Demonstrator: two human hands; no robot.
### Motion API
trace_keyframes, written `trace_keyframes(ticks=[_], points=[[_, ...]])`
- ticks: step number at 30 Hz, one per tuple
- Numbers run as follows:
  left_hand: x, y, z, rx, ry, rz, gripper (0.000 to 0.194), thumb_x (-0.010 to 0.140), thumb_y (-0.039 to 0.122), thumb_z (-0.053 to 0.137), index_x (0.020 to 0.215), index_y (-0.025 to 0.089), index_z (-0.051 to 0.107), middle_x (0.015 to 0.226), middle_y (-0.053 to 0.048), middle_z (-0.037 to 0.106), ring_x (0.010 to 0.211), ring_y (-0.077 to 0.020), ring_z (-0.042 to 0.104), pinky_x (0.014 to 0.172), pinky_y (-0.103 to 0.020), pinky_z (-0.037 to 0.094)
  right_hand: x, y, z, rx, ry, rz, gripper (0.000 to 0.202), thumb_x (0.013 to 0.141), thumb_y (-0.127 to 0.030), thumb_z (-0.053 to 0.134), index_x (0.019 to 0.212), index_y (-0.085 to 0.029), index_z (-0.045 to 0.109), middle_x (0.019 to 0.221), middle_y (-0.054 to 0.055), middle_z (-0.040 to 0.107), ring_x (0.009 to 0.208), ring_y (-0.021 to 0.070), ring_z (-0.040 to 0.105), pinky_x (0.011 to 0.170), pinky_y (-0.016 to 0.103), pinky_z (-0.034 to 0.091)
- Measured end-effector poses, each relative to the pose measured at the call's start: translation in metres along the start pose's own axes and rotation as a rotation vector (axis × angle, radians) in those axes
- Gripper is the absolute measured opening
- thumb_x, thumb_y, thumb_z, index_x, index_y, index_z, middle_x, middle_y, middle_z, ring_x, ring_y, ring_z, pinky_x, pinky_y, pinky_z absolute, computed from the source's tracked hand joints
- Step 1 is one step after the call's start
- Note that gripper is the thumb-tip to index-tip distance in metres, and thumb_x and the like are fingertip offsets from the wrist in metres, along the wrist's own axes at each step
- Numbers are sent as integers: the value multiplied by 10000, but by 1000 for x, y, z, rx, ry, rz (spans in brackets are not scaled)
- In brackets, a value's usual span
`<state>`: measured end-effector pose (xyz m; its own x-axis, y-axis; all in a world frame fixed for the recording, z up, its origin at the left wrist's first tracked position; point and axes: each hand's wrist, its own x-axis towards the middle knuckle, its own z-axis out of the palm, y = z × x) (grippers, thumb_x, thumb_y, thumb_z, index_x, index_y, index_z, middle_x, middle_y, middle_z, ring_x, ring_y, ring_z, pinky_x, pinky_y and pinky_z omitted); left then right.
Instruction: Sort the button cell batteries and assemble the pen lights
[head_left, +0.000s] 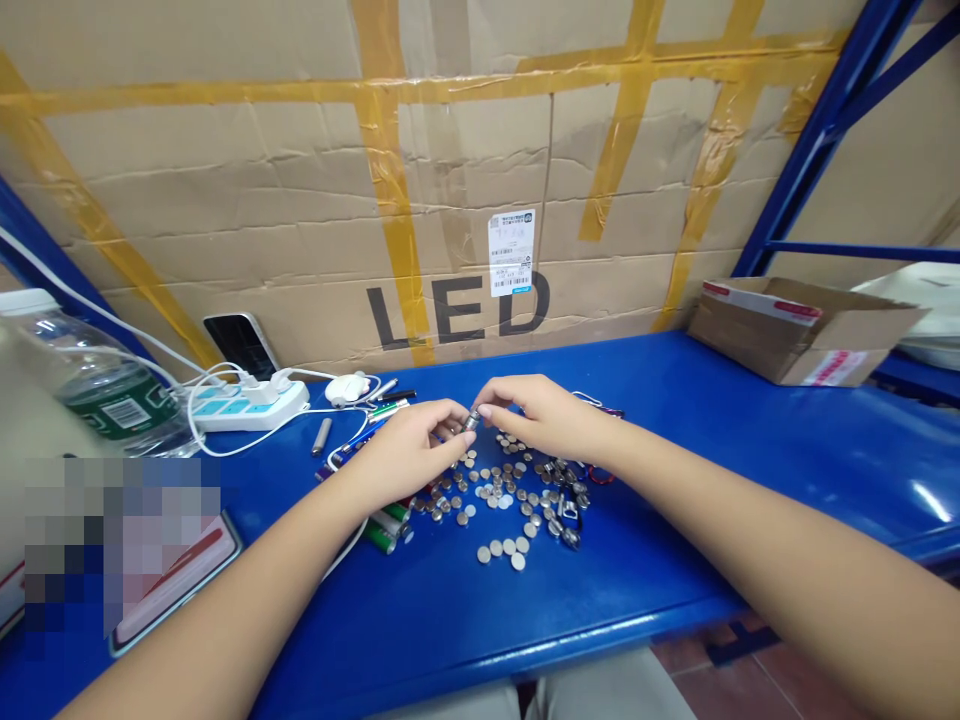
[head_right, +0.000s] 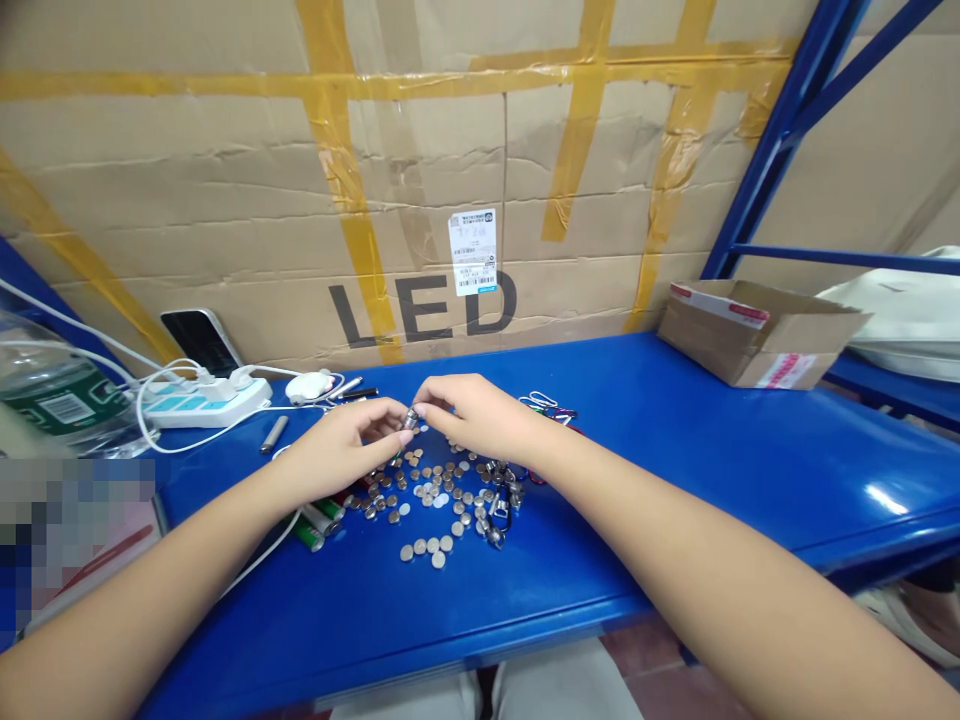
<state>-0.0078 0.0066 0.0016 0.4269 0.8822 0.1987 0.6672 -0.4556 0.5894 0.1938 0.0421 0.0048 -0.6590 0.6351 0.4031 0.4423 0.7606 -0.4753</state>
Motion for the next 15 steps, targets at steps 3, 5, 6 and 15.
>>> trace_keyframes(ticks=[3,5,6,15], points=[[0,2,1,18,-20,5,160,850,324,529,914,199,605,798,3,627,702,-135,574,650,-260,464,-1,1,0,-25,-40,-14,186,911,-253,447,932,-187,620,879,14,665,782,137,573,702,271,419],[0,4,1,38,-29,13,148,852,317,524,877,191,598,763,6,615,679,-133,559,632,-256,453,-1,2,0,-38,-55,-16,193,918,-268,435,916,-190,612,873,11,663,777,139,567,692,271,411],[0,4,2,45,-34,18,145,852,314,522,862,188,593,751,7,610,671,-132,553,625,-254,448,-1,2,0,-39,-61,-16,201,923,-277,428,907,-190,608,868,10,661,773,139,565,689,271,408],[0,3,3,37,-39,22,159,860,335,518,851,191,586,733,15,588,647,-128,535,604,-250,435,-2,-2,-4,-46,-92,-22,209,924,-272,423,897,-165,601,878,25,663,789,144,572,696,272,410]])
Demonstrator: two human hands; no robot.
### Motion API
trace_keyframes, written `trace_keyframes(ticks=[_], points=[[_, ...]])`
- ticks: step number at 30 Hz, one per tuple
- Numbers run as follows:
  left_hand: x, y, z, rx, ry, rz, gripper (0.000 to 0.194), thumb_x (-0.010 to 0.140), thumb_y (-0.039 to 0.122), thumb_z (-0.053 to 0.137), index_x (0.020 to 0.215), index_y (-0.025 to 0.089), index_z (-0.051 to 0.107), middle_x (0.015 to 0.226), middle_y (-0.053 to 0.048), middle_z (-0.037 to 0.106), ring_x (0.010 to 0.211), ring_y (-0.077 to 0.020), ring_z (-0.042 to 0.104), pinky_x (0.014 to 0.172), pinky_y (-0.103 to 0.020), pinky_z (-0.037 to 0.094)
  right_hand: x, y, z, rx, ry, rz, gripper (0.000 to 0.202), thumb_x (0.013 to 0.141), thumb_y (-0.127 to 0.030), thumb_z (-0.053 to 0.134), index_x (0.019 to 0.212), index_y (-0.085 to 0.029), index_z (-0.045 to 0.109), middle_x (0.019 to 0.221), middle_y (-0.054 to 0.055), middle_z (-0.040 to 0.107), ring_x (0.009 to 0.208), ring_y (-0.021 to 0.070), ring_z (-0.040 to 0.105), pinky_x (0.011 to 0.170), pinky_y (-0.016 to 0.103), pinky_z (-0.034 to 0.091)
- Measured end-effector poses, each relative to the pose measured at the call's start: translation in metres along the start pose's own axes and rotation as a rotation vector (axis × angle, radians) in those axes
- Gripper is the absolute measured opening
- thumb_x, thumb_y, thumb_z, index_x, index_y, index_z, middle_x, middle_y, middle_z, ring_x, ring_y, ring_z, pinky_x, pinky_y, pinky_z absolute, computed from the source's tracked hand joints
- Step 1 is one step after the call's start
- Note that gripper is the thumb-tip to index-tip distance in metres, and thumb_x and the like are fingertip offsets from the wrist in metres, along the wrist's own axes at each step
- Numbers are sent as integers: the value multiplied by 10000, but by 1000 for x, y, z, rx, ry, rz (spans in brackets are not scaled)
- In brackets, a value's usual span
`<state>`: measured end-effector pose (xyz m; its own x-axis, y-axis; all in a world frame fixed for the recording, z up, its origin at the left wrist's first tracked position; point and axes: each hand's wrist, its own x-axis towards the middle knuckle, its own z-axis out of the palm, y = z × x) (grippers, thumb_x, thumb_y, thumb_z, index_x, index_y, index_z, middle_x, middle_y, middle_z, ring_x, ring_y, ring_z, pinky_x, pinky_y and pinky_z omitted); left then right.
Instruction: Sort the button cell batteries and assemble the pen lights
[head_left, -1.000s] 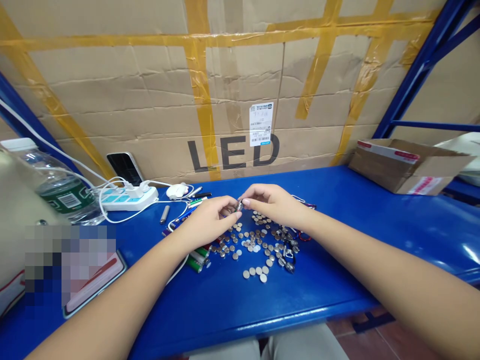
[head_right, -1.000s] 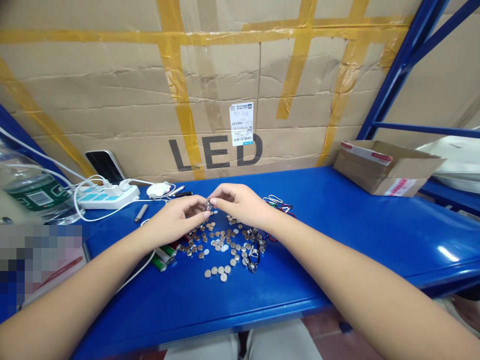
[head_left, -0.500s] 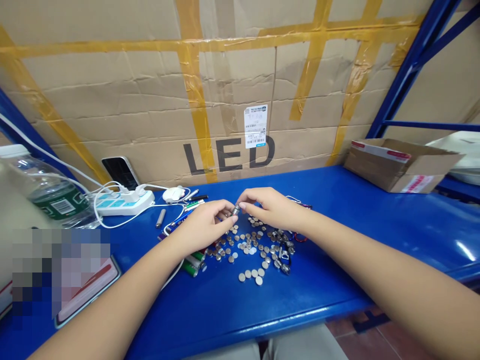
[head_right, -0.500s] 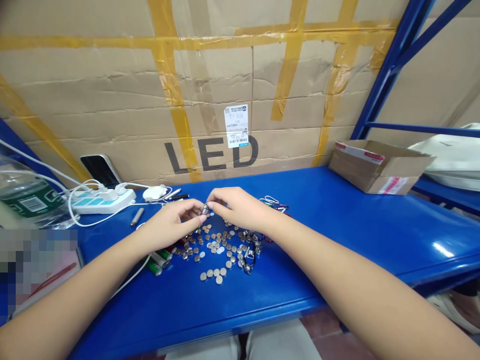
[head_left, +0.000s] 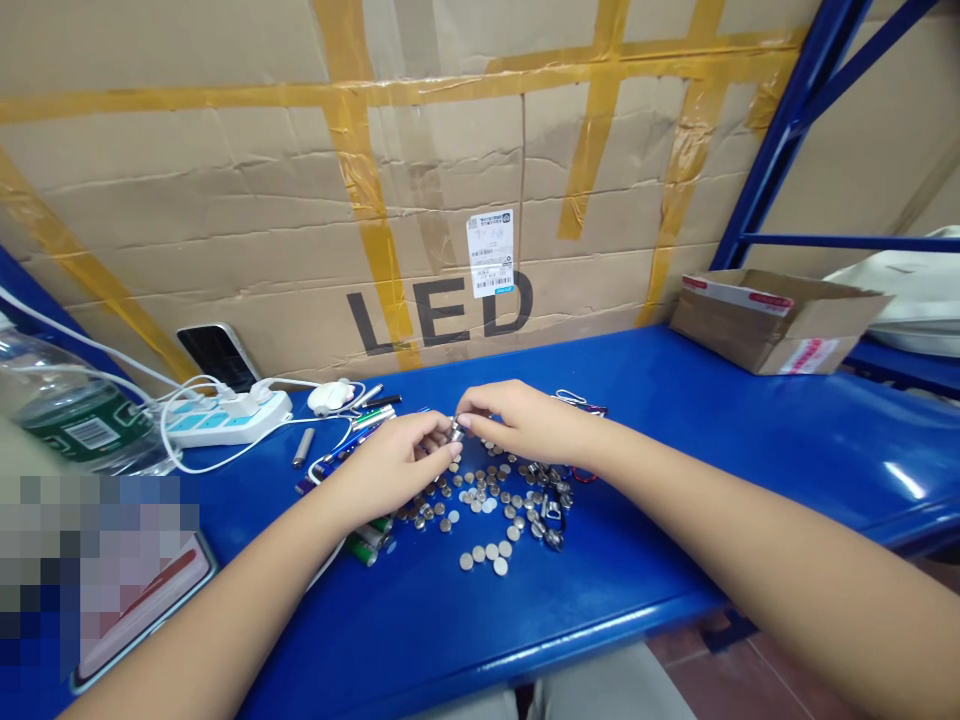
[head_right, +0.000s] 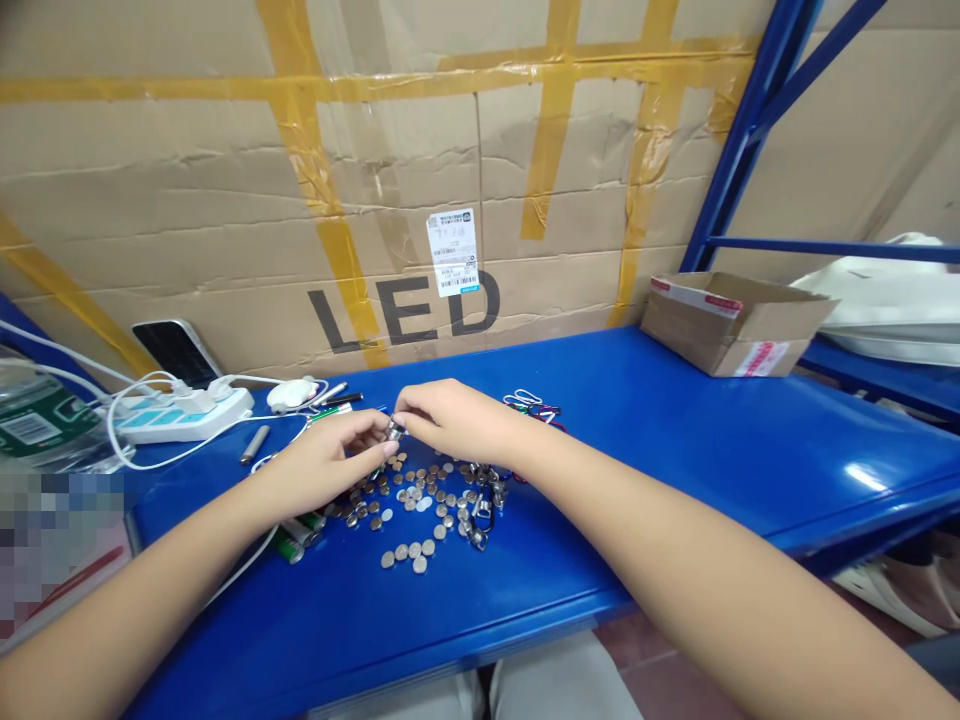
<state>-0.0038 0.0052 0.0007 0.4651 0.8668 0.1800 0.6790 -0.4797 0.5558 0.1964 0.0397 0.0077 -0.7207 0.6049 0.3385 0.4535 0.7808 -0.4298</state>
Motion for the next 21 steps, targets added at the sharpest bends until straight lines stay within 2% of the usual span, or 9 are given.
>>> trace_keyframes(ticks=[21], points=[[0,-3,1,-14,5,-5,165,854,343,526,887,202,604,767,5,615,669,-137,553,618,-254,454,0,7,1,-4,-6,3,210,924,-296,417,889,-188,593,858,8,658,771,139,566,683,269,409]])
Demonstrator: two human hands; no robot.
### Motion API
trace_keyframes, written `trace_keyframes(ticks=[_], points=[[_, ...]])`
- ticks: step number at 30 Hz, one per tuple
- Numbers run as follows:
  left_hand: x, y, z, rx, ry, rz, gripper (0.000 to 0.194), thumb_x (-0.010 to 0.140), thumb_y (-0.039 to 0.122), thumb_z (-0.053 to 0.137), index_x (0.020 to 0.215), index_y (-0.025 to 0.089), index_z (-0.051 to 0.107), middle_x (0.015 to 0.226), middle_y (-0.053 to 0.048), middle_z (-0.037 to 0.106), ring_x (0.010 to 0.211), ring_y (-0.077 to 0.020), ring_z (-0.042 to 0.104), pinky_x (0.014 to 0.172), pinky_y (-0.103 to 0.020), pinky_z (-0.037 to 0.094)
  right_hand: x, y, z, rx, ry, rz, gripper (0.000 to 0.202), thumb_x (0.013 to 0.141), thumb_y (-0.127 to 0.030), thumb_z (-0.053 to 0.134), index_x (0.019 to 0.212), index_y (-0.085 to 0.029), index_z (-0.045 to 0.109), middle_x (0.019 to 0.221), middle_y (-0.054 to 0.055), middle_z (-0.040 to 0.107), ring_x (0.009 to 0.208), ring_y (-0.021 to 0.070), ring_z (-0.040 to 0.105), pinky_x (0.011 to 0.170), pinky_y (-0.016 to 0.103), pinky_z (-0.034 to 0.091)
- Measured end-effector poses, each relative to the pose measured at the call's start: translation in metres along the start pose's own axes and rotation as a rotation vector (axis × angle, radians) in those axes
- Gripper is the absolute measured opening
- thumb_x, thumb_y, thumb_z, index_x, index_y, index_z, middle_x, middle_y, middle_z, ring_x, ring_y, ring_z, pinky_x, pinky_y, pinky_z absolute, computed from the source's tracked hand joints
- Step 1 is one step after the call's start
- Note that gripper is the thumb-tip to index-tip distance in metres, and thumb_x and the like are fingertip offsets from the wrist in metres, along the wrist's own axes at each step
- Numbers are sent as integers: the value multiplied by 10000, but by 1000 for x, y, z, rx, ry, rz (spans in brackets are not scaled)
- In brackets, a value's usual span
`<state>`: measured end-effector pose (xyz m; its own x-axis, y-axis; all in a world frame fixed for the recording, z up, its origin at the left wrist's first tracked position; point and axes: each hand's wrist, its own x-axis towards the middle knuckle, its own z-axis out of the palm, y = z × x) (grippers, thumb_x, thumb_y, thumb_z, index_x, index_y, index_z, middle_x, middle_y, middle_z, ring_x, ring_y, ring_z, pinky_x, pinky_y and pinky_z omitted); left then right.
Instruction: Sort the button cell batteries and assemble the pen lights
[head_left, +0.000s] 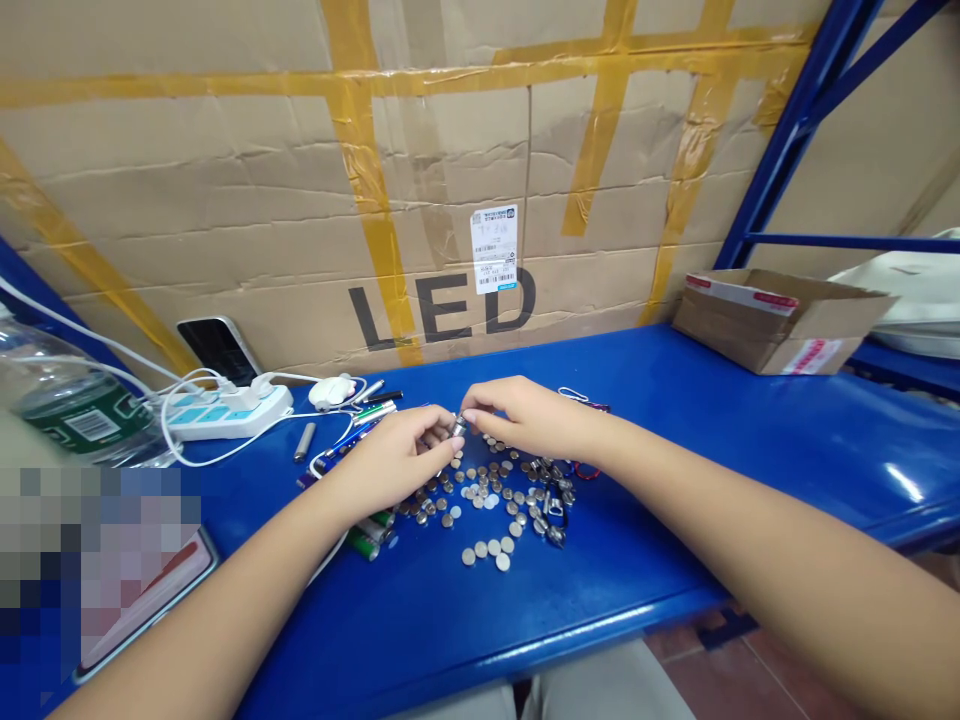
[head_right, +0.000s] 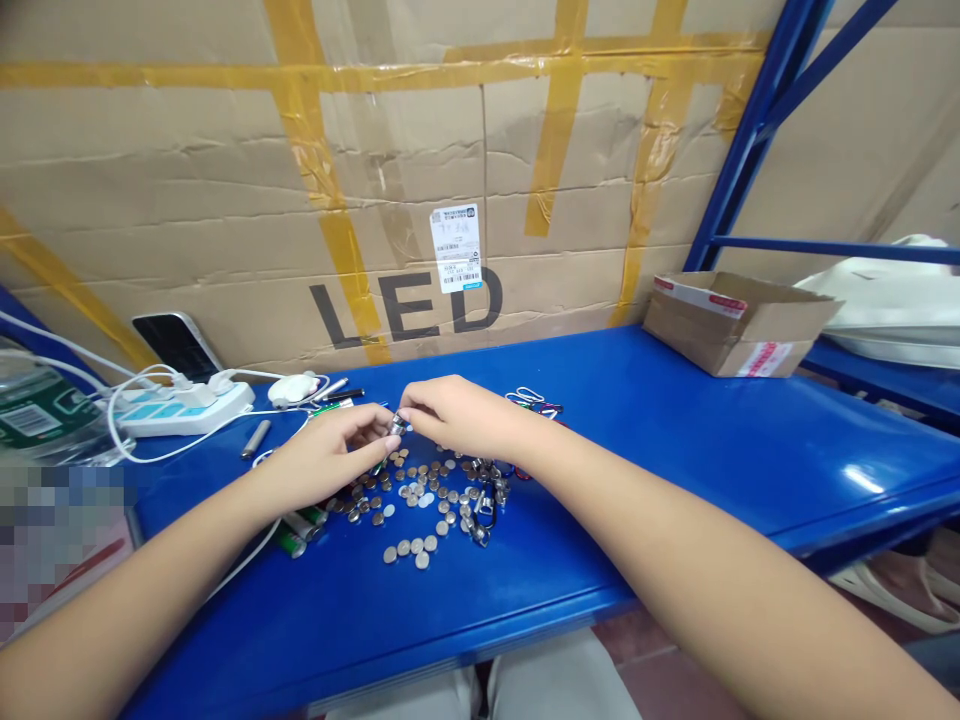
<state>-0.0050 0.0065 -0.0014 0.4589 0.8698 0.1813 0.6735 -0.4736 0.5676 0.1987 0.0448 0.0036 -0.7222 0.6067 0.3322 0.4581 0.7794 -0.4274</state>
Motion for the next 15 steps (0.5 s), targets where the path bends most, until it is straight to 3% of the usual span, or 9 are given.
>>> trace_keyframes(ticks=[9,15], points=[[0,5,-2,41,-17,-13,161,854,330,516,893,199,601,770,2,622,683,-141,564,631,-261,461,-1,-1,-2,-30,-48,-1,226,928,-295,404,891,-175,592,889,36,659,776,150,553,686,282,396],[0,0,0,168,-11,53,187,871,338,494,925,193,599,813,-20,631,712,-157,581,658,-286,459,-1,-3,-3,-79,-101,8,243,935,-309,386,807,-178,546,804,21,622,698,131,509,628,263,358]])
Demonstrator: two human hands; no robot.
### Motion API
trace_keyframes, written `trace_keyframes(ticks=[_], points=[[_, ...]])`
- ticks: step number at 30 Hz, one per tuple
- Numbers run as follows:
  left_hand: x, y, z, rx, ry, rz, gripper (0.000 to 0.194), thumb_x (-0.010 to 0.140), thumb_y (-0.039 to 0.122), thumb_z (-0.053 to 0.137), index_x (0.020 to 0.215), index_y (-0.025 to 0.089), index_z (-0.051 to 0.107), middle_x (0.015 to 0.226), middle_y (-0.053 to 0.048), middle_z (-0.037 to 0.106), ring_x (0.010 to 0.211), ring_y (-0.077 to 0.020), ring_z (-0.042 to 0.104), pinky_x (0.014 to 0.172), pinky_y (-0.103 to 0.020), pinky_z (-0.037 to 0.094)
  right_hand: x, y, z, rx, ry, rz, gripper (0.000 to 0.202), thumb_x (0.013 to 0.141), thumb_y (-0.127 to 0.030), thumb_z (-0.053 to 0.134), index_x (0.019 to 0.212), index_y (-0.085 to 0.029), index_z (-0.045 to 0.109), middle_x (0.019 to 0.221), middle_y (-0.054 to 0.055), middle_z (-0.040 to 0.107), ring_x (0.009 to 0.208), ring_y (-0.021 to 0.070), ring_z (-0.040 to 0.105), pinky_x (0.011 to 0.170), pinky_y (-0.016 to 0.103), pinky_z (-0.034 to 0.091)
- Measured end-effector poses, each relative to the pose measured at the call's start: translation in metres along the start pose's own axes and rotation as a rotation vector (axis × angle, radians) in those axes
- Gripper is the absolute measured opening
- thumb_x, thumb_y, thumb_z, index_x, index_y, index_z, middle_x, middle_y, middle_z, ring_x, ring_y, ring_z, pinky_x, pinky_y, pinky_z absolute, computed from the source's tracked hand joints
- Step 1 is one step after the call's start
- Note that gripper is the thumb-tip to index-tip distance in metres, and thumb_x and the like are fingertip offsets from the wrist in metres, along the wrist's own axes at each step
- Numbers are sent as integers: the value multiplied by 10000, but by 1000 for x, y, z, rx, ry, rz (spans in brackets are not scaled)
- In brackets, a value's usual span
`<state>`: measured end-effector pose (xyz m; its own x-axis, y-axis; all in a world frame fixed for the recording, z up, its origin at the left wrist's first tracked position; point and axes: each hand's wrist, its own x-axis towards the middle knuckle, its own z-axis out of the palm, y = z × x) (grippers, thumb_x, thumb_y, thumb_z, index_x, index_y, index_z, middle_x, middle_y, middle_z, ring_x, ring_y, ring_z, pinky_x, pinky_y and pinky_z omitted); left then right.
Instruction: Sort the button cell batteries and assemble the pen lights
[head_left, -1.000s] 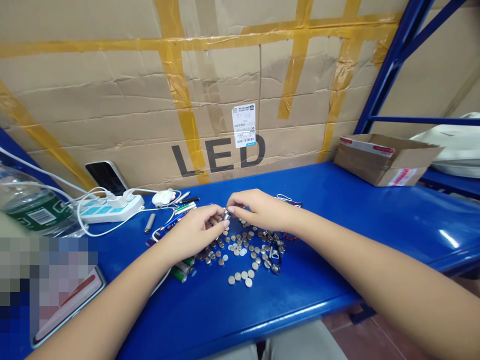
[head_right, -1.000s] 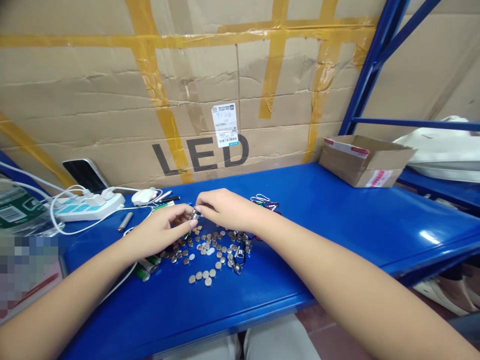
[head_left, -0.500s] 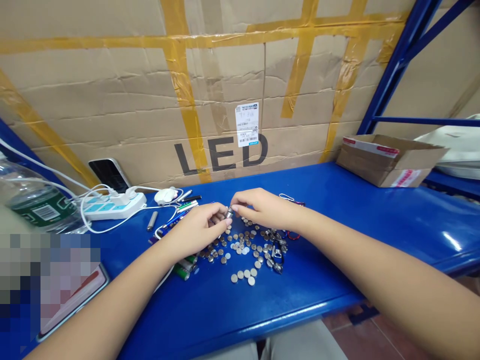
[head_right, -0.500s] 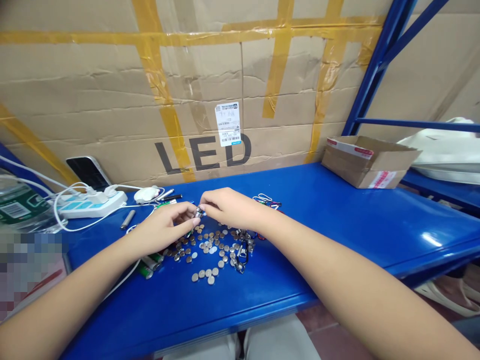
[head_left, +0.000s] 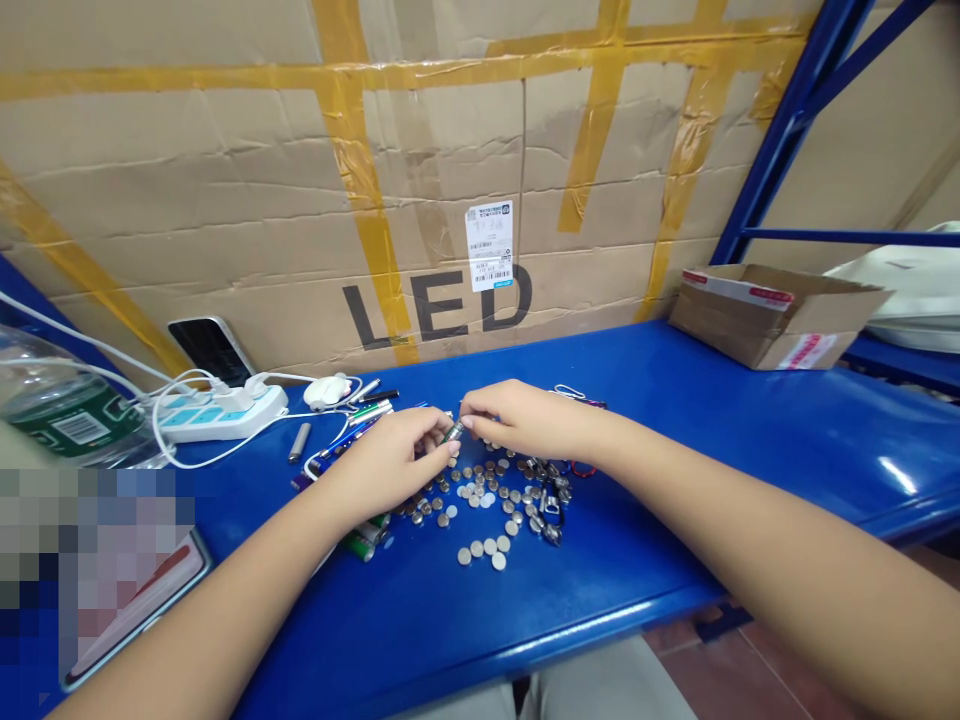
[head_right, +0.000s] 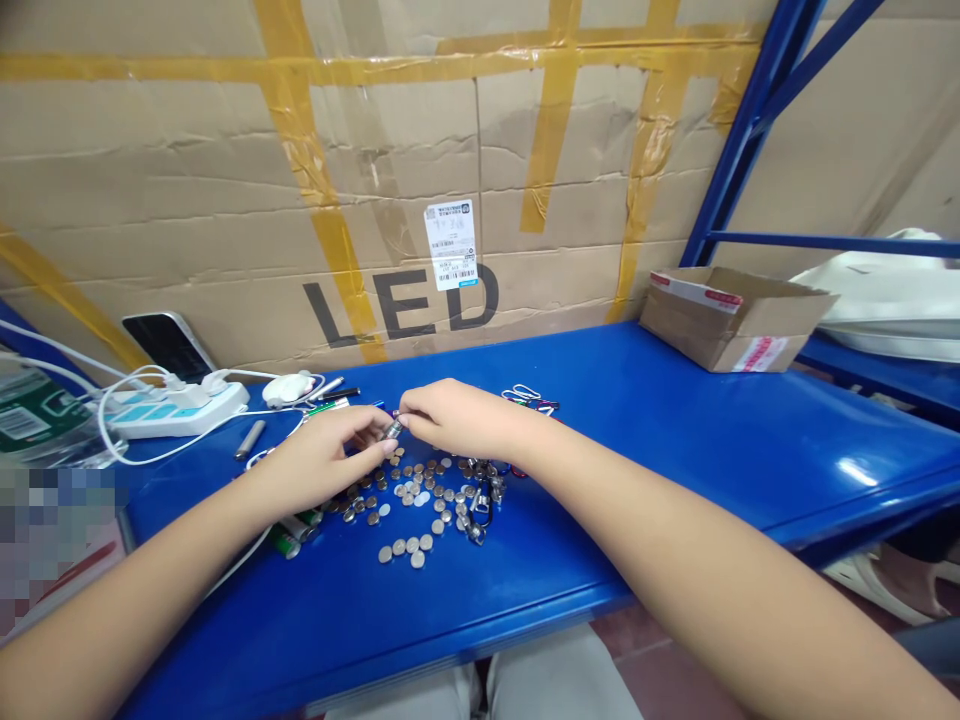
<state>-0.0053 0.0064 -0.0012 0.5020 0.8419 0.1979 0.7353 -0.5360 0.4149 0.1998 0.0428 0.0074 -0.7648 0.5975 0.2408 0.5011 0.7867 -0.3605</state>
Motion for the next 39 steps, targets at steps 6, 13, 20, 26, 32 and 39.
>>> trace_keyframes(ticks=[6,13,20,26,32,39], points=[[0,1,-2,174,68,82,193,888,325,476,962,186,588,861,-40,627,765,-185,564,692,-316,438,-1,-5,0,-16,49,2,232,936,-287,379,800,-176,531,798,18,617,694,126,499,623,253,339],[0,-1,-1,182,120,72,202,884,320,499,1018,204,598,933,-49,649,818,-196,589,732,-332,460,-1,-7,1,-24,78,40,221,923,-267,391,792,-173,541,787,28,622,692,128,505,620,250,334],[0,0,-2,185,127,106,239,890,301,496,1081,201,600,1024,-62,670,884,-207,610,792,-347,479,-1,-6,3,-16,79,52,214,914,-261,390,791,-172,541,790,35,623,693,134,503,617,254,339],[0,-1,-2,211,121,119,224,890,296,505,1067,209,613,974,-56,672,878,-205,616,779,-342,480,-1,-5,4,-9,65,71,227,917,-291,392,772,-176,523,775,31,612,674,129,489,617,250,340],[0,-1,-1,230,114,108,213,886,287,512,1054,207,615,948,-53,661,874,-206,608,767,-340,470,-1,-4,5,-21,40,67,237,919,-295,378,735,-183,476,743,18,584,655,124,469,609,248,331],[0,-1,0,233,24,93,254,884,332,497,1078,214,610,951,-55,665,843,-212,614,749,-341,470,-2,-8,4,-75,-46,62,232,914,-260,374,737,-176,498,757,43,599,648,137,472,616,268,348]])
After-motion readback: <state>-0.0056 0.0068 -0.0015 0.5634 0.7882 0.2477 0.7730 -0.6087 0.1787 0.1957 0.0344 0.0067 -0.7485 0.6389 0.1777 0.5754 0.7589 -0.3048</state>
